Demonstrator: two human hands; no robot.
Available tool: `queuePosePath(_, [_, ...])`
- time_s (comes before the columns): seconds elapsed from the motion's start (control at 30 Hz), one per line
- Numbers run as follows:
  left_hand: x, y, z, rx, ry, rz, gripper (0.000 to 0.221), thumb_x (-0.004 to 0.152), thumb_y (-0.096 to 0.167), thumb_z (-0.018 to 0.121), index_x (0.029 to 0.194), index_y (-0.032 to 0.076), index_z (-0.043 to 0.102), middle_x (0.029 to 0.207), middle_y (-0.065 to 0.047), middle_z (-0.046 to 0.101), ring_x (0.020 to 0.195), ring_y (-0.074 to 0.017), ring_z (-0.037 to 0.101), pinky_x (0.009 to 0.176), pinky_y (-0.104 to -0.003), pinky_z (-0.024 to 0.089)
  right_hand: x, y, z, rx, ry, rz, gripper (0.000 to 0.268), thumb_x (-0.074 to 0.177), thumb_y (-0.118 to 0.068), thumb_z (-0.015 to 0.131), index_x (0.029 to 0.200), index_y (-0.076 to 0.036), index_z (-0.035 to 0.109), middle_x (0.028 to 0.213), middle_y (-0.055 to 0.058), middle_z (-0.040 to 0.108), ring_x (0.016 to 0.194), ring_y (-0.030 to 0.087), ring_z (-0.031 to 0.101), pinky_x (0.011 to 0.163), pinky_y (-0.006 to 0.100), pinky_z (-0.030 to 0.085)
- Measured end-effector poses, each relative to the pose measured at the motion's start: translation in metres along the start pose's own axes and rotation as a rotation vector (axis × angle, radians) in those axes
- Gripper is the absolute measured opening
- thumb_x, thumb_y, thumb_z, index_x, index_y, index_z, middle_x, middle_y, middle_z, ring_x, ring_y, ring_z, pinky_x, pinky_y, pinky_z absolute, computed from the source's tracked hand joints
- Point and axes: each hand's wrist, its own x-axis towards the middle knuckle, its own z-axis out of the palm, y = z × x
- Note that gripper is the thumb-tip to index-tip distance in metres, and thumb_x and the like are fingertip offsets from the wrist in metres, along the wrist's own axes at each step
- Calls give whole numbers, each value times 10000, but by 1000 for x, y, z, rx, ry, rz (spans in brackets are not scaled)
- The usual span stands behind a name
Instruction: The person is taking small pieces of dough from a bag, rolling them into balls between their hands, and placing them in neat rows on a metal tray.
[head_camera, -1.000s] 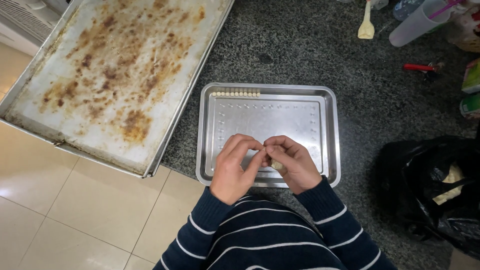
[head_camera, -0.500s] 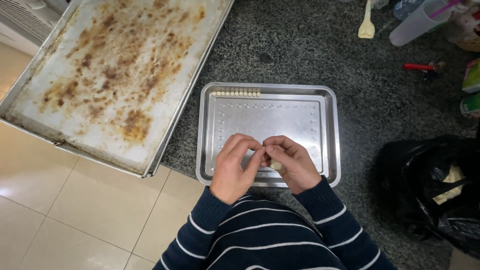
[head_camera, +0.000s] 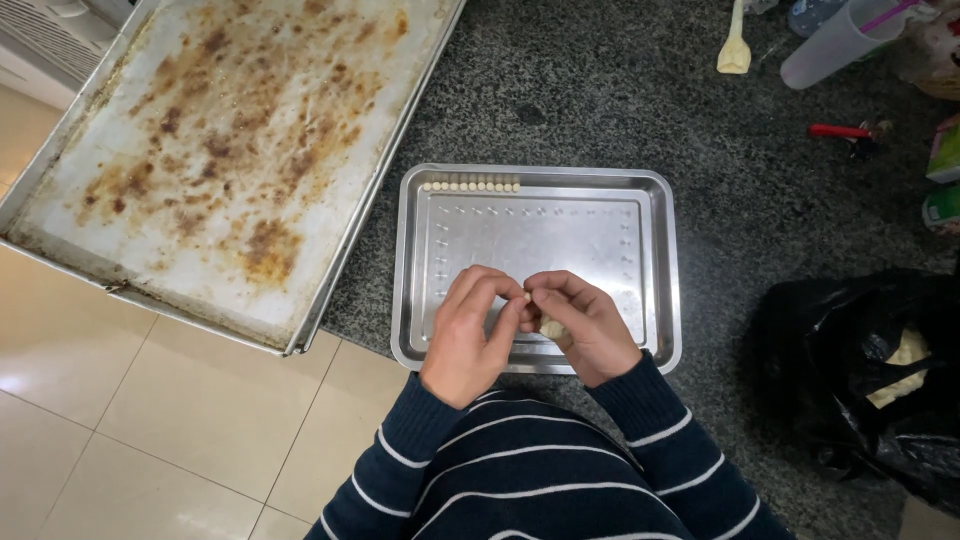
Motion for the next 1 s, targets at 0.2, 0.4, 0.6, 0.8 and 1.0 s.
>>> queuePosePath(0.2, [5,8,-2,10,-37,4,187,1072,-74,664,1117,91,741,998,-44,686,1021,-365,729,894,-468,627,1,-2,3,-19,11,-9,252,1074,-27,739,1284,112,740,972,229,795,857,288,808,822,420,704])
queuePosePath(0.4, [3,3,1,40,-4,12,135,1046,-12,756,1114,104,762,1020,-42,700,1020,-353,737,876,-457,631,0,-5,1,-1,7,2,282,1067,-30,751,1316,102,730,1004,228,799,883,285,791,828,422,695])
queuePosePath(0.6, [4,9,-2,111,-24,50,171,1022,47,794,1175,123,782,1103,-39,723,1068,-352,741,889,-464,639,2,-4,-2,14,21,30,259,1119,-78,697,1323,80,726,1008,207,793,876,263,785,808,424,699])
queuePosePath(0.8, [3,1,2,85,-28,-29,120,1019,42,784,1127,74,825,1042,-80,772,978,-372,771,818,-460,648,1,-4,4,-61,39,68,341,1088,-100,735,1369,94,726,971,229,814,817,276,803,705,388,721])
queuePosePath(1.0, [6,-1,8,134,-52,-52,184,1029,99,793,1203,69,847,1101,-90,804,1010,-375,784,823,-476,655,5,-5,-2,-62,86,56,337,1081,-76,739,1364,107,718,896,227,810,790,281,809,705,397,735])
